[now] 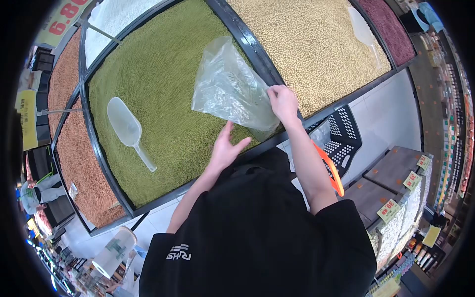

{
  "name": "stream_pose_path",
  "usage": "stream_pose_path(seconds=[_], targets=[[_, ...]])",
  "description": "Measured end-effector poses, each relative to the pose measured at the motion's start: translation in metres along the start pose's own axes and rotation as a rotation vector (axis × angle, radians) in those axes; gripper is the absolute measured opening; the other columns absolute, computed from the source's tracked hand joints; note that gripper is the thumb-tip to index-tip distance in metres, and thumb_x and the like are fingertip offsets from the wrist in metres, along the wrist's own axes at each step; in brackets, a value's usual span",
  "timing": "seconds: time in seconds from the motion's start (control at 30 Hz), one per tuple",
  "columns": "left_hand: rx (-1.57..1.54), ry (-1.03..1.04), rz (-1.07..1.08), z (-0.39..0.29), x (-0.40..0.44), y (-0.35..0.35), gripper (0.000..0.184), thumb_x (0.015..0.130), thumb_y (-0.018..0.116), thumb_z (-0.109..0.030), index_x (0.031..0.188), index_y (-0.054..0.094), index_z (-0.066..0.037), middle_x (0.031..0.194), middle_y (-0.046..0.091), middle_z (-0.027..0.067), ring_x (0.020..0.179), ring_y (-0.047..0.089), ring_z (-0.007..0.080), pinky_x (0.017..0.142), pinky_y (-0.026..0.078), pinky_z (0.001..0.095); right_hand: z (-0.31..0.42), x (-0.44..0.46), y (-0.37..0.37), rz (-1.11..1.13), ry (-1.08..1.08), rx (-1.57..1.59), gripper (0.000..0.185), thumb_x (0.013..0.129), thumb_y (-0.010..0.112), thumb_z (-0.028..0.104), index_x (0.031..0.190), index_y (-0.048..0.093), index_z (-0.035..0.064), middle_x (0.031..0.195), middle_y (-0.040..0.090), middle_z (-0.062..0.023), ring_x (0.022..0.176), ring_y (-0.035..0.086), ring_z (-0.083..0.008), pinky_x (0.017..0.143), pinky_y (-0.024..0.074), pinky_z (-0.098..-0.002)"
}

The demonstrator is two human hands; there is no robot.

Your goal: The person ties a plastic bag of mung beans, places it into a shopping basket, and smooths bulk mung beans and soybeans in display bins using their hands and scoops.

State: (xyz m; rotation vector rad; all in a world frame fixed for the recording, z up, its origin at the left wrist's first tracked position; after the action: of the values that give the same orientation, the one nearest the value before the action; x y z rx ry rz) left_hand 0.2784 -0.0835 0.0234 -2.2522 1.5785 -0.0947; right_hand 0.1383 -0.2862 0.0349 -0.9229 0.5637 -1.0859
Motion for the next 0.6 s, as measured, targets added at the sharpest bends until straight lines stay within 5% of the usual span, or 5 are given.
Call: stream_pose_path(seconds=[0.1, 0.2, 0.3, 0.4, 0.6], targets=[[0.049, 0.071, -0.042, -0.022, 0.028, 0.029, 0.076, 0.080, 0.076, -0.035, 0.135, 0.043, 0.006, 0.133, 0.049, 0.0273, 0.124, 0.050, 0.0363, 0.102, 0.040, 0.0411, -0.001, 0.004, -0.001, -0.029, 0.005, 0.043, 0.022, 0.091, 0.057, 0.028, 0.095, 0.070, 0.0100, 0.091, 0.067, -0.0170, 0.084, 0.064, -0.0375, 0.076, 0.0502, -0.0454], [0.082, -0.050, -0.153, -0.004, 0.041, 0.042, 0.055, 0.093, 0.061, -0.030, 0.133, 0.048, 0.005, 0.112, 0.062, 0.0271, 0.107, 0.059, 0.0381, 0.095, 0.044, 0.0384, -0.005, 0.007, -0.001, 0.001, 0.087, 0.277, 0.025, 0.093, 0.056, 0.028, 0.092, 0.067, 0.0057, 0.073, 0.065, -0.0193, 0.074, 0.064, -0.0386, 0.068, 0.0495, -0.0456], [-0.133, -0.278, -0.191, 0.016, 0.041, 0.038, 0.042, 0.103, 0.044, -0.027, 0.128, 0.053, 0.005, 0.105, 0.065, 0.0162, 0.099, 0.060, 0.0222, 0.091, 0.045, 0.0330, 0.013, 0.012, -0.013, 0.122, 0.068, 0.357, 0.026, 0.093, 0.056, 0.027, 0.090, 0.067, 0.0038, 0.074, 0.064, -0.0204, 0.073, 0.064, -0.0383, 0.066, 0.0487, -0.0450], [-0.559, -0.230, -0.430, 0.025, 0.040, 0.028, 0.040, 0.104, 0.042, -0.030, 0.119, 0.057, 0.004, 0.115, 0.061, 0.0094, 0.106, 0.054, 0.0168, 0.094, 0.042, 0.0325, 0.027, 0.017, -0.021, 0.222, 0.027, 0.502, 0.026, 0.094, 0.056, 0.025, 0.087, 0.065, 0.0011, 0.067, 0.061, -0.0158, 0.061, 0.060, -0.0263, 0.060, 0.0466, -0.0377], [-0.486, -0.237, -0.495, 0.021, 0.029, -0.020, 0.032, 0.104, 0.041, -0.023, 0.110, 0.060, 0.003, 0.102, 0.063, 0.0065, 0.095, 0.056, 0.0134, 0.088, 0.044, 0.0293, 0.063, -0.017, -0.034, 0.517, 0.147, 1.010, 0.026, 0.099, 0.053, 0.020, 0.083, 0.062, 0.0010, 0.065, 0.057, 0.0028, 0.057, 0.049, -0.0027, 0.049, 0.0386, -0.0225]])
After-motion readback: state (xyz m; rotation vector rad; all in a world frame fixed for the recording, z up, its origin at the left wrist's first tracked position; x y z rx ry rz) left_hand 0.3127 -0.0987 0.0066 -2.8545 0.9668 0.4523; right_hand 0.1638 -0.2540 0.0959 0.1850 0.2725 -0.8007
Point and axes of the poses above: each hand's wrist, its own x-axis towards the middle knuckle, its own y-axis out of the palm, z = x × y, the point moved 7 cm from there along x, towards the middle knuckle
